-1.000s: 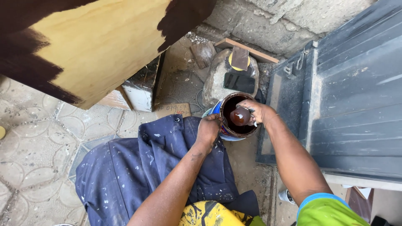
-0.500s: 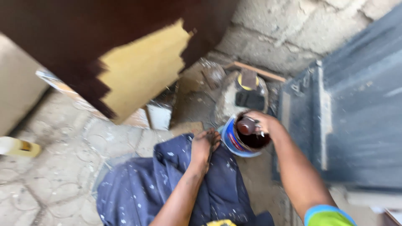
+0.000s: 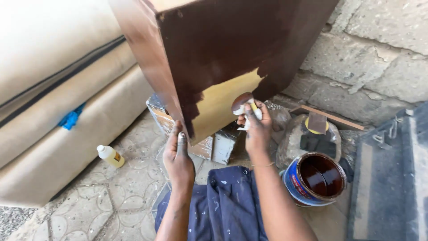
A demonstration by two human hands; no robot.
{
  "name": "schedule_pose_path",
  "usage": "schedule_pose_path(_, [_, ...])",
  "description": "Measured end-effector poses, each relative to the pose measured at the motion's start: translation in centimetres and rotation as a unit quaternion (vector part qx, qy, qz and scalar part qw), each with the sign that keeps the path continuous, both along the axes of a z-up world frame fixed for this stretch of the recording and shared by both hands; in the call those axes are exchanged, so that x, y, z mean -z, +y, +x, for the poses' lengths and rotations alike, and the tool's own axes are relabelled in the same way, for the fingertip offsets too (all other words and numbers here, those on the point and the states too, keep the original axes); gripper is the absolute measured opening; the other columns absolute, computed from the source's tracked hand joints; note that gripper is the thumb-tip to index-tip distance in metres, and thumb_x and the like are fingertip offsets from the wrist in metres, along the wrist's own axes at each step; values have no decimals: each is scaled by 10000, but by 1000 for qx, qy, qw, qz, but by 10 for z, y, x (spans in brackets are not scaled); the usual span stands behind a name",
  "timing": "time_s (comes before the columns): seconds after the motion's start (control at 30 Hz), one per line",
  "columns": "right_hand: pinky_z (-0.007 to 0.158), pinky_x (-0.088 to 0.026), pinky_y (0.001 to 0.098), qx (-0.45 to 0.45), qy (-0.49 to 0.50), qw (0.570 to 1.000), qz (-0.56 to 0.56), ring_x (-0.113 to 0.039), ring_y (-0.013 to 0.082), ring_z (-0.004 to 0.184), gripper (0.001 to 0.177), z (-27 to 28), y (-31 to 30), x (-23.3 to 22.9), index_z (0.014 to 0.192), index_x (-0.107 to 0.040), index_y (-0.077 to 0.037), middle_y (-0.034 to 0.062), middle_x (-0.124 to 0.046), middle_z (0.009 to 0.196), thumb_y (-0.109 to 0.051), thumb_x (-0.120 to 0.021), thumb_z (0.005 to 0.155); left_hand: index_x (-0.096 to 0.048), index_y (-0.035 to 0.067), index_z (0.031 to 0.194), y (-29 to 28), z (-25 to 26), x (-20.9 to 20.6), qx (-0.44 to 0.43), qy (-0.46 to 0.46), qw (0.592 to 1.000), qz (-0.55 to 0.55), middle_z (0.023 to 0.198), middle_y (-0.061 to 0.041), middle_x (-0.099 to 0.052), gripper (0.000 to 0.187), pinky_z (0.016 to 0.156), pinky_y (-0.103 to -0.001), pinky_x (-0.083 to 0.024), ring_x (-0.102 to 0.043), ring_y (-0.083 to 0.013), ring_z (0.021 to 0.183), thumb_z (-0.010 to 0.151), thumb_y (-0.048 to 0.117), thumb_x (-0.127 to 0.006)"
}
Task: Staining the exterior of a wooden cabinet using a cloth and dark wood stain.
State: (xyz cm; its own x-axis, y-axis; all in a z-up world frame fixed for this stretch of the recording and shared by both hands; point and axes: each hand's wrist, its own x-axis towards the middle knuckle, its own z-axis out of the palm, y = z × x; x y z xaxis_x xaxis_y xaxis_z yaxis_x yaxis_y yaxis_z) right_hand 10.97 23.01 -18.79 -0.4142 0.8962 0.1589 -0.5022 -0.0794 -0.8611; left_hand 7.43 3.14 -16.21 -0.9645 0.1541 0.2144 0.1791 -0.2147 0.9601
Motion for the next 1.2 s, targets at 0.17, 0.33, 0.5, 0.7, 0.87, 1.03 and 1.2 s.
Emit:
schedule_pose_path(0.17, [649, -608, 303, 127, -97, 967, 199, -694, 220, 802, 188, -38, -10, -28, 1138, -643, -69, 124, -696, 969, -136, -709, 975, -599, 33, 1405, 2, -7, -10, 26, -46, 998, 34, 1445, -214, -604, 387, 1202, -477, -362, -473, -344, 1421, 1078, 202, -481])
schedule_pose_path(0.33, [557, -535, 301, 120, -114, 930, 328, -666, 201, 656, 127, -28, -64, -39, 1006, -677, -42, 128, -689, 788, -37, -738, 895, -620, 3, 1383, -6, -21, -27, 60, -75, 995, 12, 1414, -258, -614, 537, 1195, -500, -366, -526, -378, 1393, 1107, 366, -336])
schedule_pose_path(0.5, [701, -479, 300, 256, -35, 929, 265, -572, 162, 729, 73, -49, 17, -18, 959, -652, -57, 62, -635, 802, -79, -709, 918, -600, -56, 1367, -12, -22, -34, 98, -117, 987, 43, 1375, -268, -635, 704, 1189, -510, -366, -489, -405, 1394, 1073, 513, -309])
schedule_pose_path(0.7, [559, -498, 292, 136, -33, 868, 477, -627, 204, 656, 111, -60, -85, 4, 955, -691, -56, 108, -680, 808, -9, -718, 859, -427, -36, 1523, -16, -37, -58, 107, -244, 963, 47, 1414, -306, -593, 961, 1240, -513, -284, -470, -425, 1430, 980, 667, -58])
schedule_pose_path(0.87, [734, -510, 311, 183, -103, 910, 357, -614, 200, 787, 180, -36, 53, -22, 1077, -616, -71, 95, -642, 957, 40, -632, 936, -343, -69, 1552, -14, -35, -46, 133, -213, 964, 87, 1446, -355, -540, 925, 1240, -523, -264, -413, -470, 1449, 1002, 642, -128])
schedule_pose_path(1.03, [495, -405, 132, 191, -130, 965, 125, -532, 47, 573, 95, -44, 80, -18, 1087, -595, -105, 32, -648, 917, -100, -654, 1014, -386, -95, 1524, -14, -35, -34, 147, -209, 961, 106, 1494, -313, -511, 916, 1247, -500, -261, -348, -443, 1478, 1022, 625, -123])
schedule_pose_path(1.2, [575, -519, 348, 76, -24, 863, 500, -637, 264, 640, 113, -58, -117, -10, 855, -700, -90, 50, -642, 747, -181, -759, 888, -502, -39, 1487, -23, -84, 66, 153, -228, 950, 148, 1261, -270, -682, 1116, 1220, -519, -350, -589, -414, 1313, 904, 798, -52])
